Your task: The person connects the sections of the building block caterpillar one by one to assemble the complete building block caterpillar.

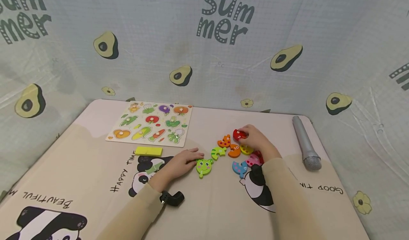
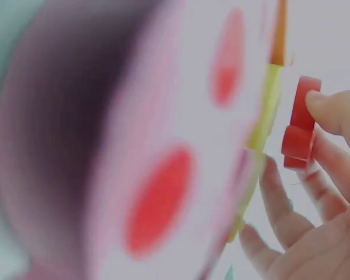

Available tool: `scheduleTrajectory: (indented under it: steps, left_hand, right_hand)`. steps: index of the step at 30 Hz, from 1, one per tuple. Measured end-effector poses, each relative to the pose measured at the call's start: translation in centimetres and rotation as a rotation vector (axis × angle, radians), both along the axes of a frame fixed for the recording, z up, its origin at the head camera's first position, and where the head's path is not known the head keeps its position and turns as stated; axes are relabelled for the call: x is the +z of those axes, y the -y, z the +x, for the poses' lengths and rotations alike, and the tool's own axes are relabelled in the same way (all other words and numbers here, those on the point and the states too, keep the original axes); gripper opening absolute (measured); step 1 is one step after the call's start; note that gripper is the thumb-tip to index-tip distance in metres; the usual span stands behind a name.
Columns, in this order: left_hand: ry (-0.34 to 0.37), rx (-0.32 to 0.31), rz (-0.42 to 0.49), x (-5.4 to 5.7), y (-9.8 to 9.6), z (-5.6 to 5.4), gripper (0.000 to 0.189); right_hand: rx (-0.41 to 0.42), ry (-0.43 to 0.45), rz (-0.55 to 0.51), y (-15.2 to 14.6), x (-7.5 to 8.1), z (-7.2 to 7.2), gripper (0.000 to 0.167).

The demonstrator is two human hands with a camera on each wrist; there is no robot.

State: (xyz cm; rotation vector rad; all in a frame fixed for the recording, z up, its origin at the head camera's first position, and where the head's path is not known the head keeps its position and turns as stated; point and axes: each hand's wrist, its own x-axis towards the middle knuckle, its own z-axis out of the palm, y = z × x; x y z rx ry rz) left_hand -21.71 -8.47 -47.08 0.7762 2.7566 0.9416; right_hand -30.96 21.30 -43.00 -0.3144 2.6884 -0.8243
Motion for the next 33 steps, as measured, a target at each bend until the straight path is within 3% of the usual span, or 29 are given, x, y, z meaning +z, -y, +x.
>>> scheduleTrajectory:
  steps: [7,17,27,33]
  left_hand:
    - [0.004,0.009,0.01,0.0,0.1,0.0,0.031]
    - [0.027,0.047,0.012,-0.1,-0.1,0.1,0.032]
    - [0.001,0.07,0.016,-0.2,-0.2,-0.2,0.031]
    - [0.004,0.082,0.01,-0.1,-0.3,-0.3,0.031]
  right_hand:
    - [0.073,-0.092,-0.072,0.4,1.3,2.2,0.052]
    - [0.157,0.026,-0.277,2.8,0.6,7.1,0.05]
    - [0.183,0.086,-0.308,6.1,-0.2,10.7,0.054]
    - [0.202,0.114,-0.303,7.7,-0.6,11.9,0.051]
